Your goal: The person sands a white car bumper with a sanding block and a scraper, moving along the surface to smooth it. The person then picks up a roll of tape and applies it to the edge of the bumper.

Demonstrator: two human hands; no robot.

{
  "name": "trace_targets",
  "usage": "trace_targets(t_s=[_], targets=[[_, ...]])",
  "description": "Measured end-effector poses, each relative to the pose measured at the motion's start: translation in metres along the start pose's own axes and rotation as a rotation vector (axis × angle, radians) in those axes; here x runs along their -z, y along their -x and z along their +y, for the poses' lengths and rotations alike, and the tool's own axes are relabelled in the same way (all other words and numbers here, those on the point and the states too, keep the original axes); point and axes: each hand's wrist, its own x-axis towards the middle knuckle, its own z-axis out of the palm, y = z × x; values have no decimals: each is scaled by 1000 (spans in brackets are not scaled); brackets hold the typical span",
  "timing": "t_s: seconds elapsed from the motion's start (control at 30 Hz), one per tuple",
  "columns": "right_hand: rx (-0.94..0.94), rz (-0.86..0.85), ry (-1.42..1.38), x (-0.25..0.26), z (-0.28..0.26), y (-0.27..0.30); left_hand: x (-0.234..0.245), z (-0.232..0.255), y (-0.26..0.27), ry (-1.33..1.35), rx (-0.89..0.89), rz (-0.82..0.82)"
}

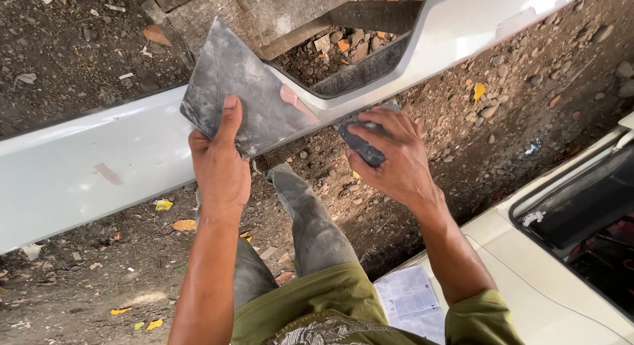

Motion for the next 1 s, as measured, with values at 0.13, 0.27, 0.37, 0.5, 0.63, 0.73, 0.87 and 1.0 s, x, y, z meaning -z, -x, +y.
trace_targets(t_s=[0.13,0.27,0.37,0.5,0.63,0.73,0.87,1.0], targets=[[36,54,-30,1,-10,-9,3,-5,-2,-11,-6,32],[69,79,-20,-11,-12,-16,4,-7,-4,-30,8,78],[63,40,-20,-17,-13,-8,7,-6,-4,-34,-17,25],[22,8,-26,-14,-20,5,10,-10,-5,-67,-36,-10],[-15,39,-9,-8,-22,0,5,-6,-1,-91,-33,7],[-10,84,-28,-5,-26,-13,6,-5,-3,-96,-69,-32],[1,78,-23,-19,-20,-8,4,-4,-2,-106,-77,-32],[-9,-9,-13,-15,-23,3,9,-9,-5,-80,-61,-29]])
